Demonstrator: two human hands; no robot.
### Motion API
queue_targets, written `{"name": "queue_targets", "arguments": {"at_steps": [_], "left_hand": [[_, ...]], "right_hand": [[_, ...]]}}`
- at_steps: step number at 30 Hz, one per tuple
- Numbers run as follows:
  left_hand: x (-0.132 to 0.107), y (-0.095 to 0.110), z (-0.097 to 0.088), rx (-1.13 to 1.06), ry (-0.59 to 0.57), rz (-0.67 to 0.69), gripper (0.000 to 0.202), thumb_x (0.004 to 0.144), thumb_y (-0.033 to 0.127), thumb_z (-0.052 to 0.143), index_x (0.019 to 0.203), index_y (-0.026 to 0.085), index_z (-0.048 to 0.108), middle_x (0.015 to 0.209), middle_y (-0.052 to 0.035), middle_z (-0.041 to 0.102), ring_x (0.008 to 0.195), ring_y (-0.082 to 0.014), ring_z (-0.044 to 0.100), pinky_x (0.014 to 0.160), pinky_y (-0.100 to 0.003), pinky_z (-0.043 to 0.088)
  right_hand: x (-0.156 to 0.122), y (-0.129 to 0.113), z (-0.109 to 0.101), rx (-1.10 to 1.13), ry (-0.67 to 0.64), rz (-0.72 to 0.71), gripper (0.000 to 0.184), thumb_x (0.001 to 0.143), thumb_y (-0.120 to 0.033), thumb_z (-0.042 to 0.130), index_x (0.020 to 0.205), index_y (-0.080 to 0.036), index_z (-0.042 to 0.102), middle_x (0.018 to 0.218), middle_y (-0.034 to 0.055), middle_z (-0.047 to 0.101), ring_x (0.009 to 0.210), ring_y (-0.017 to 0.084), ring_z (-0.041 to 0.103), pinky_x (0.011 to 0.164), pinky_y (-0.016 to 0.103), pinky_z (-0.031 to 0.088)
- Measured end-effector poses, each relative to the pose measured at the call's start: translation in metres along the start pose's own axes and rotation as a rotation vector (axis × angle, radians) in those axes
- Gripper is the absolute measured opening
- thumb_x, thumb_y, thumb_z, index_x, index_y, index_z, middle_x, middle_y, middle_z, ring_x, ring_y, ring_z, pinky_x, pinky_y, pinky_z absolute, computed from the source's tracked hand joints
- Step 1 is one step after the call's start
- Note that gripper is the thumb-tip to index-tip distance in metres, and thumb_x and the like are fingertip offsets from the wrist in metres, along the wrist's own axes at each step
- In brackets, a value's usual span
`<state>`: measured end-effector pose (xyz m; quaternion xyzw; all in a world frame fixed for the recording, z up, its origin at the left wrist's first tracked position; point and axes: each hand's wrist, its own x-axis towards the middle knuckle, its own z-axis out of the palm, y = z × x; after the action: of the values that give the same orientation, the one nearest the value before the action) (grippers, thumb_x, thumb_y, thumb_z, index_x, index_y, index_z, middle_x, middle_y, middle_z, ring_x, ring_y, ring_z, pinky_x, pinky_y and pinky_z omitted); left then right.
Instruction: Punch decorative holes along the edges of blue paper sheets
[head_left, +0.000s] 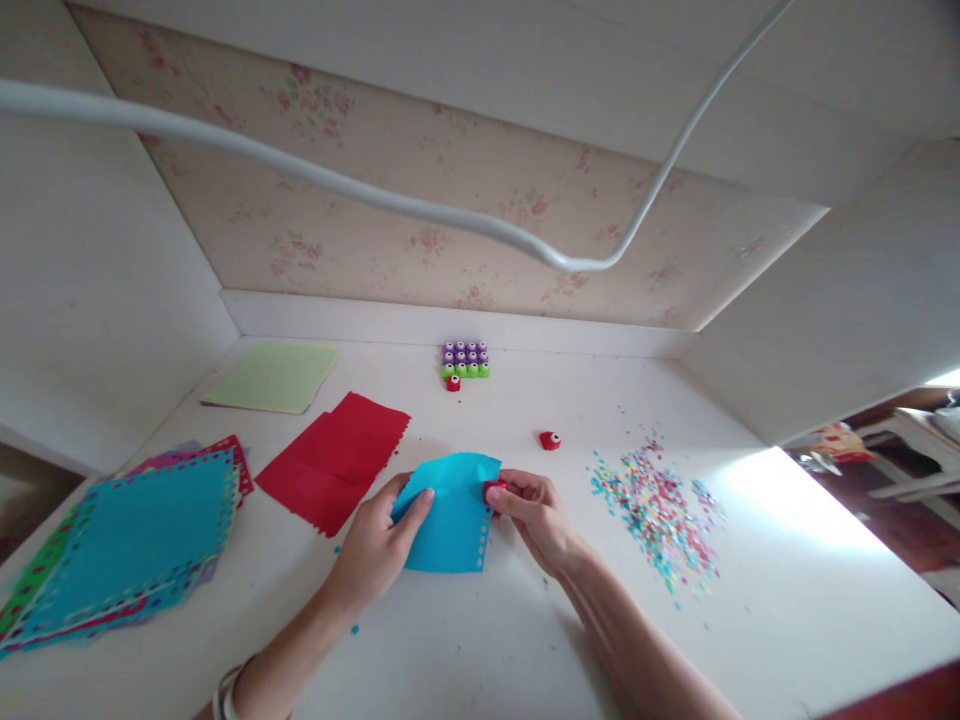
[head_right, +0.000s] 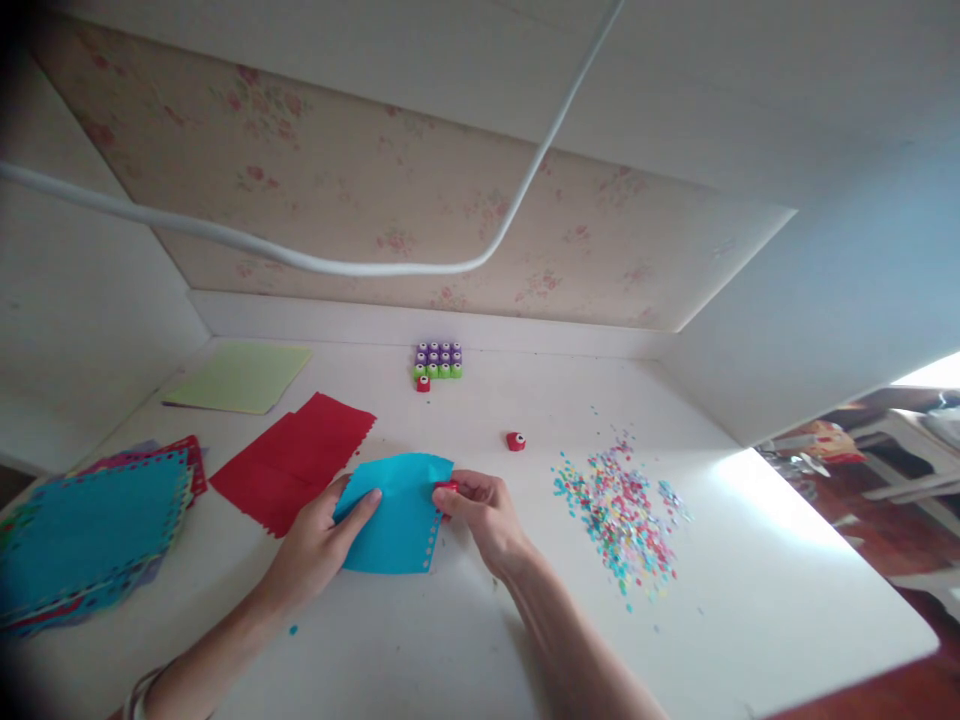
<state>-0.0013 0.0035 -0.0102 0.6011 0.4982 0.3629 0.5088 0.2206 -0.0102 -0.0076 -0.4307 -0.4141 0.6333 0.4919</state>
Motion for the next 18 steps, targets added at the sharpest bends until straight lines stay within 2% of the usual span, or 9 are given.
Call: {"name": "queue_targets", "arguments": {"at_steps": [3,9,13,18], "left_hand": [[0.000,0.000,0.000,0.009,0.001,0.004,0.043,0.090,0.055,0.053,0.117,0.022,0.062,0.108,-0.0070,0.072,0.098,-0.0265,0.069,0.079,-0.032,0.056],[0.000,0.005,0.000,-0.013,0.038,0.001,0.047,0.089,0.055,0.055,0.118,0.020,0.062,0.114,-0.0094,0.071,0.107,-0.0280,0.066,0.085,-0.034,0.055],[0.001,0.007,-0.002,-0.064,0.065,-0.036,0.051,0.088,0.057,0.055,0.120,0.018,0.061,0.118,-0.0112,0.069,0.102,-0.0284,0.067,0.084,-0.035,0.055],[0.000,0.009,-0.005,-0.097,0.127,-0.063,0.054,0.086,0.059,0.057,0.120,0.017,0.060,0.115,-0.0120,0.071,0.098,-0.0295,0.069,0.080,-0.035,0.056]], "right_hand": [[0.000,-0.002,0.002,0.028,-0.004,0.019,0.017,0.081,-0.032,0.077,0.082,-0.015,0.073,0.070,-0.0001,0.059,0.065,0.011,0.048,0.063,0.025,0.037],[-0.001,-0.007,0.001,0.128,-0.018,0.112,0.021,0.082,-0.035,0.075,0.094,-0.017,0.074,0.086,0.0033,0.067,0.078,0.013,0.059,0.076,0.027,0.047],[-0.001,-0.010,-0.007,0.095,-0.011,0.091,0.024,0.083,-0.036,0.075,0.097,-0.017,0.072,0.091,0.0058,0.070,0.082,0.016,0.063,0.079,0.030,0.049],[0.000,-0.012,-0.017,0.088,0.039,0.054,0.026,0.085,-0.038,0.073,0.099,-0.016,0.072,0.090,0.0079,0.072,0.079,0.016,0.065,0.075,0.029,0.050]]}}
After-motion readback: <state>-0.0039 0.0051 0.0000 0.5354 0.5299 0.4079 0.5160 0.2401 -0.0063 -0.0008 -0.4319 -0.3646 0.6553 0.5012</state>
